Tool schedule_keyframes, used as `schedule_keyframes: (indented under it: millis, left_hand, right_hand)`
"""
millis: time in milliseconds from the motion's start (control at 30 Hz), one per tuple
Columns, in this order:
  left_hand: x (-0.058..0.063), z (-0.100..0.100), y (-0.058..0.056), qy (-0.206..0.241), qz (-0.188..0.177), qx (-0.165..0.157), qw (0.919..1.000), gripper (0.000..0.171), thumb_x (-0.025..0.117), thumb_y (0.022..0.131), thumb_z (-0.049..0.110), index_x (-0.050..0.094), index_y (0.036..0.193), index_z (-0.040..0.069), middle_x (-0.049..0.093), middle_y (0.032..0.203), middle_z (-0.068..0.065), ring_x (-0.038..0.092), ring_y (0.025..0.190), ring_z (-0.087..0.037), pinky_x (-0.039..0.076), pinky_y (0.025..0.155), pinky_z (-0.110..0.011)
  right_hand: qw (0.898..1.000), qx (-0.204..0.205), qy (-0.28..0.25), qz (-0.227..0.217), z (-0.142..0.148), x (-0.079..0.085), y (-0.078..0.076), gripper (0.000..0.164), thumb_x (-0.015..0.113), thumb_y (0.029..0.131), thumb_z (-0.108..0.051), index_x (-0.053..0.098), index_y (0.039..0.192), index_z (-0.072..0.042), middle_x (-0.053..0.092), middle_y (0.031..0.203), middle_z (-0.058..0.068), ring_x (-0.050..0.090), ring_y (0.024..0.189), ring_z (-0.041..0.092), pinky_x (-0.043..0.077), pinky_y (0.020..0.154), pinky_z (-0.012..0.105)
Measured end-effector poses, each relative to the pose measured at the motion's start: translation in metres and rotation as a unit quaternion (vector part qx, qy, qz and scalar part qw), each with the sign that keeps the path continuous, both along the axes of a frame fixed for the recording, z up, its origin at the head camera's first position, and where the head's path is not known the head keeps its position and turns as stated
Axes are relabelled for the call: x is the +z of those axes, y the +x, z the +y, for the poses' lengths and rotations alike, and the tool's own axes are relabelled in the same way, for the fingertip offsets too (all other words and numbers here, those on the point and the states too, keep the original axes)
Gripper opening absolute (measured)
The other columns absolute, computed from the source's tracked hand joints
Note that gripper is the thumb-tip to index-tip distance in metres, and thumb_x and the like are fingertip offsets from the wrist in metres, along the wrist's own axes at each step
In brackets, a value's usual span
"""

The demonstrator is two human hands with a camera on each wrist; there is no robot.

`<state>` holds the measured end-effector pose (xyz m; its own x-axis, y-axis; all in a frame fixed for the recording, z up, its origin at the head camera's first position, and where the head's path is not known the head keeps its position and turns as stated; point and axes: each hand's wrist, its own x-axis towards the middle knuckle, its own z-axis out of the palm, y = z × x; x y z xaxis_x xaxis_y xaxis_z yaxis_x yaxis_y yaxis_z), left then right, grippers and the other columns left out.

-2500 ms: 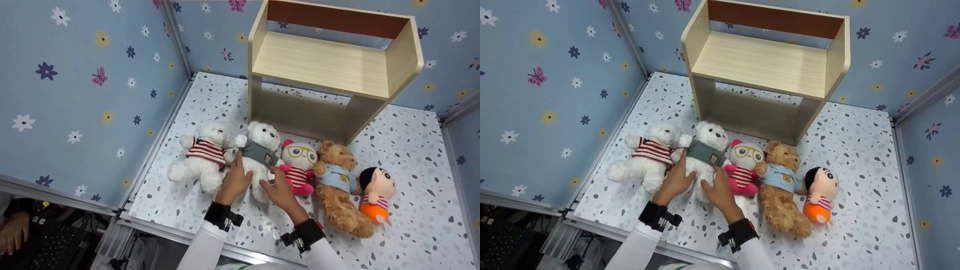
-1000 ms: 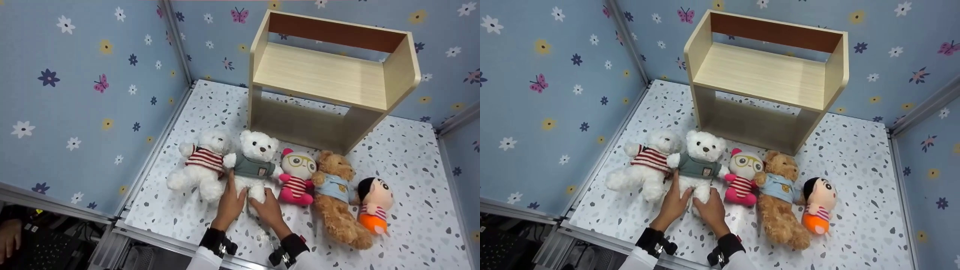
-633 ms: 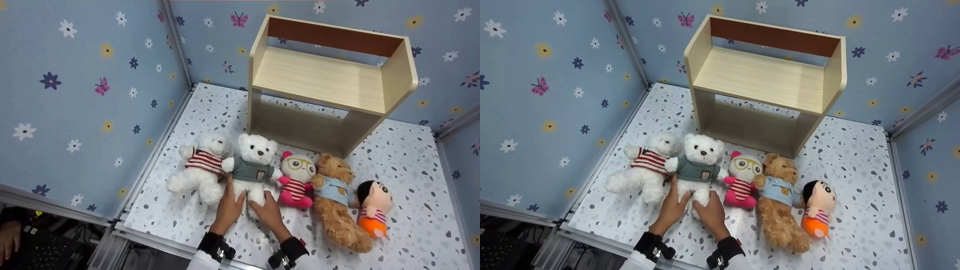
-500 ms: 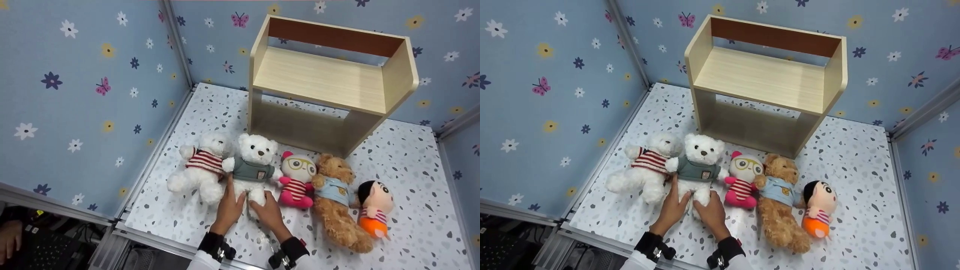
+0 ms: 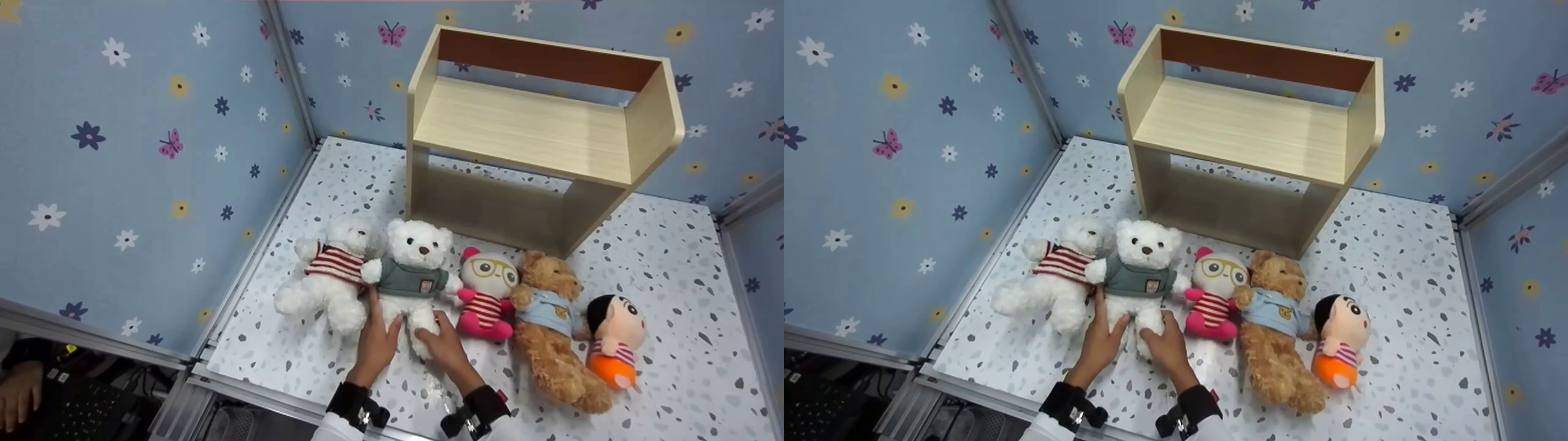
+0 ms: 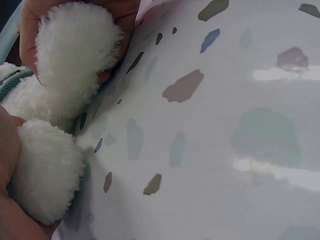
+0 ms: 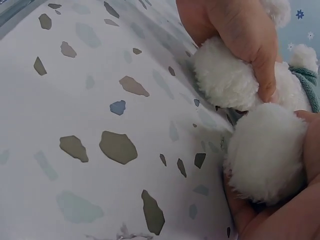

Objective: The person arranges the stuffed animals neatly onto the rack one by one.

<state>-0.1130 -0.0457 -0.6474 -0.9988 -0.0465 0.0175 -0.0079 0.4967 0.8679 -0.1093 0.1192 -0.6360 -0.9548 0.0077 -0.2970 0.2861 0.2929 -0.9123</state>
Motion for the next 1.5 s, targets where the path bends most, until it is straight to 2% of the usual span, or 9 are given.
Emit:
schedule_keyframes:
  millis: [267, 400, 500, 633, 767, 1000, 1167, 1400, 1500]
  left_hand:
    - [-0.002, -0.003, 0.004, 0.001, -0.006, 0.002, 1.0, 0.082, 0.061, 0.103, 0.025, 0.011, 0.162, -0.002, 0.022, 0.167, -0.025, 0.036, 0.148, -0.044, 0.035, 0.118, -0.054]
    - [-0.002, -0.006, 0.006, 0.015, -0.017, -0.004, 0.9997, 0.08, 0.06, 0.104, 0.025, 0.013, 0.162, -0.002, 0.023, 0.167, -0.025, 0.033, 0.15, -0.043, 0.032, 0.121, -0.053]
    - [-0.003, -0.007, 0.008, 0.023, -0.022, -0.005, 0.9995, 0.079, 0.06, 0.104, 0.025, 0.013, 0.162, -0.001, 0.022, 0.168, -0.024, 0.03, 0.151, -0.042, 0.029, 0.123, -0.053]
    - [-0.002, -0.008, 0.01, 0.03, -0.019, -0.003, 0.9994, 0.079, 0.061, 0.103, 0.023, 0.014, 0.163, 0.0, 0.022, 0.168, -0.022, 0.03, 0.152, -0.041, 0.028, 0.124, -0.052]
    - [-0.002, -0.01, 0.011, 0.037, -0.011, -0.001, 0.9992, 0.078, 0.062, 0.103, 0.021, 0.016, 0.162, 0.0, 0.025, 0.167, -0.023, 0.031, 0.151, -0.042, 0.029, 0.123, -0.053]
    - [-0.004, -0.011, 0.013, 0.036, -0.004, 0.003, 0.9993, 0.076, 0.063, 0.102, 0.021, 0.021, 0.161, -0.001, 0.028, 0.166, -0.023, 0.031, 0.152, -0.04, 0.029, 0.123, -0.052]
    - [-0.003, -0.008, 0.012, 0.046, -0.008, 0.004, 0.9989, 0.074, 0.063, 0.102, 0.023, 0.023, 0.16, -0.003, 0.029, 0.165, -0.024, 0.031, 0.152, -0.041, 0.029, 0.123, -0.053]
    - [-0.001, -0.004, 0.011, 0.076, -0.01, 0.01, 0.997, 0.079, 0.064, 0.101, 0.02, 0.017, 0.163, 0.003, 0.02, 0.17, -0.019, 0.022, 0.156, -0.038, 0.023, 0.126, -0.053]
    - [-0.002, -0.004, 0.012, 0.077, -0.011, 0.016, 0.9968, 0.081, 0.065, 0.101, 0.018, 0.016, 0.164, 0.006, 0.019, 0.171, -0.016, 0.021, 0.157, -0.036, 0.022, 0.127, -0.05]
  right_hand:
    - [0.999, -0.004, -0.031, -0.01, 0.0, -0.001, 0.002, 0.043, 0.071, 0.09, -0.016, 0.057, 0.129, -0.007, 0.066, 0.123, 0.017, 0.062, 0.105, 0.024, 0.05, 0.09, 0.036]
    - [0.998, 0.007, -0.057, -0.015, -0.001, 0.024, 0.008, 0.04, 0.069, 0.092, -0.01, 0.056, 0.129, -0.002, 0.066, 0.122, 0.02, 0.063, 0.101, 0.023, 0.051, 0.087, 0.033]
    - [0.997, 0.013, -0.071, -0.025, -0.001, 0.032, 0.01, 0.04, 0.067, 0.092, -0.006, 0.055, 0.13, 0.0, 0.066, 0.122, 0.022, 0.063, 0.099, 0.022, 0.051, 0.085, 0.033]
    - [0.996, 0.009, -0.078, -0.035, 0.0, 0.008, 0.007, 0.042, 0.068, 0.092, -0.008, 0.054, 0.132, -0.003, 0.066, 0.123, 0.02, 0.063, 0.099, 0.021, 0.051, 0.085, 0.032]
    - [0.996, 0.01, -0.087, -0.032, 0.0, -0.001, 0.006, 0.044, 0.07, 0.091, -0.01, 0.054, 0.132, -0.006, 0.065, 0.122, 0.017, 0.063, 0.099, 0.02, 0.052, 0.084, 0.031]
    - [0.994, 0.004, -0.104, -0.024, 0.0, -0.001, 0.007, 0.044, 0.072, 0.09, -0.01, 0.055, 0.13, -0.006, 0.065, 0.118, 0.017, 0.062, 0.095, 0.018, 0.051, 0.083, 0.031]
    - [0.995, 0.0, -0.097, -0.015, 0.001, 0.002, 0.007, 0.042, 0.07, 0.09, -0.007, 0.055, 0.13, -0.003, 0.064, 0.121, 0.019, 0.061, 0.098, 0.019, 0.051, 0.084, 0.031]
    - [0.997, -0.013, -0.078, -0.003, -0.001, 0.028, 0.012, 0.043, 0.069, 0.089, -0.001, 0.056, 0.13, -0.002, 0.062, 0.125, 0.022, 0.061, 0.106, 0.027, 0.049, 0.092, 0.035]
    - [0.997, -0.015, -0.08, 0.001, -0.002, 0.028, 0.014, 0.044, 0.07, 0.088, 0.0, 0.056, 0.13, -0.002, 0.063, 0.124, 0.023, 0.061, 0.108, 0.028, 0.048, 0.093, 0.036]
